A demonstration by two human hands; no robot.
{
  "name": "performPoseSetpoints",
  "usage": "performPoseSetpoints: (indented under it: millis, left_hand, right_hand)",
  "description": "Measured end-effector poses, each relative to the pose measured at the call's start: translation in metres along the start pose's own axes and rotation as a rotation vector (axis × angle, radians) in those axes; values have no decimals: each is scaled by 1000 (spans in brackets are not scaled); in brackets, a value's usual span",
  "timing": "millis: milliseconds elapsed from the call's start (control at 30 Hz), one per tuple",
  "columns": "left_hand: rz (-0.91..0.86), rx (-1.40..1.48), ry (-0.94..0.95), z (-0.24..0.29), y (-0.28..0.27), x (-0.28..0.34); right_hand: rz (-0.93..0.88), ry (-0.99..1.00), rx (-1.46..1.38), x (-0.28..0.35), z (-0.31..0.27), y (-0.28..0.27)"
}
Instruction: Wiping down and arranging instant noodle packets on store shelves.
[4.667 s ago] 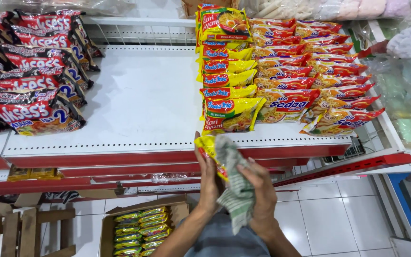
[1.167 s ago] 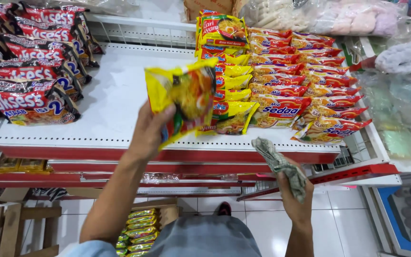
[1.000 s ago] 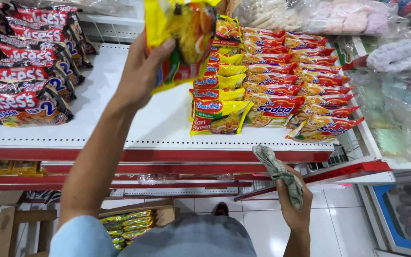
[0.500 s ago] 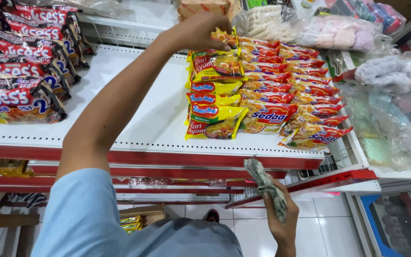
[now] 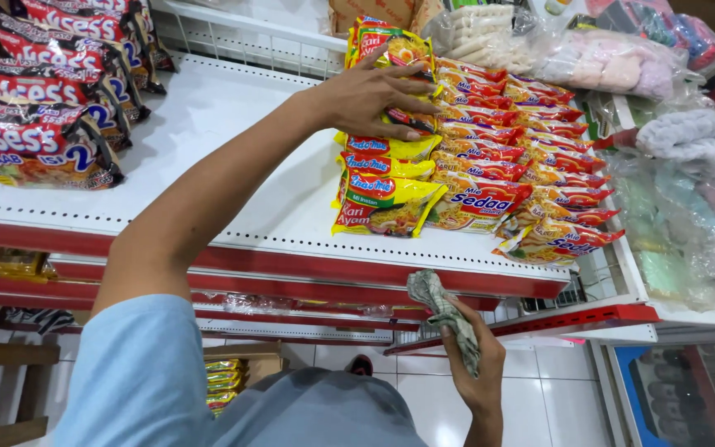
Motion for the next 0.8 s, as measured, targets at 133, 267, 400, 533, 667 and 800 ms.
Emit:
performPoseSetpoints:
  millis: [133, 267, 400, 533, 667, 800]
  left_hand:
    - [310, 130, 98, 4, -16, 27]
    - [735, 738, -130, 29, -43, 131]
    - [948, 1421, -91, 76, 37, 275]
    - [1099, 1764, -192, 118, 172, 396]
    - [893, 1635, -1271, 160, 421, 533]
    - [266, 1237, -1816, 228, 509, 558]
  right_hand:
    - [-119, 122, 55, 4, 15, 12]
    - [-335, -41, 35, 15, 46, 32]
    - [-652, 218, 146, 13, 50, 67]
    - [-723, 24, 249, 32, 102, 109]
    - [-965, 204, 340, 71, 189, 145]
    - [-1084, 517, 314, 112, 238, 138]
Point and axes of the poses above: each hand's wrist, its own x-axis away from the middle knuckle, its own y-axis out of the palm, z = x × y, the point moved 4 cm from there along -x, towards the middle knuckle, and after that the axes turned 3 degrees about x, right-handed, at the moved point
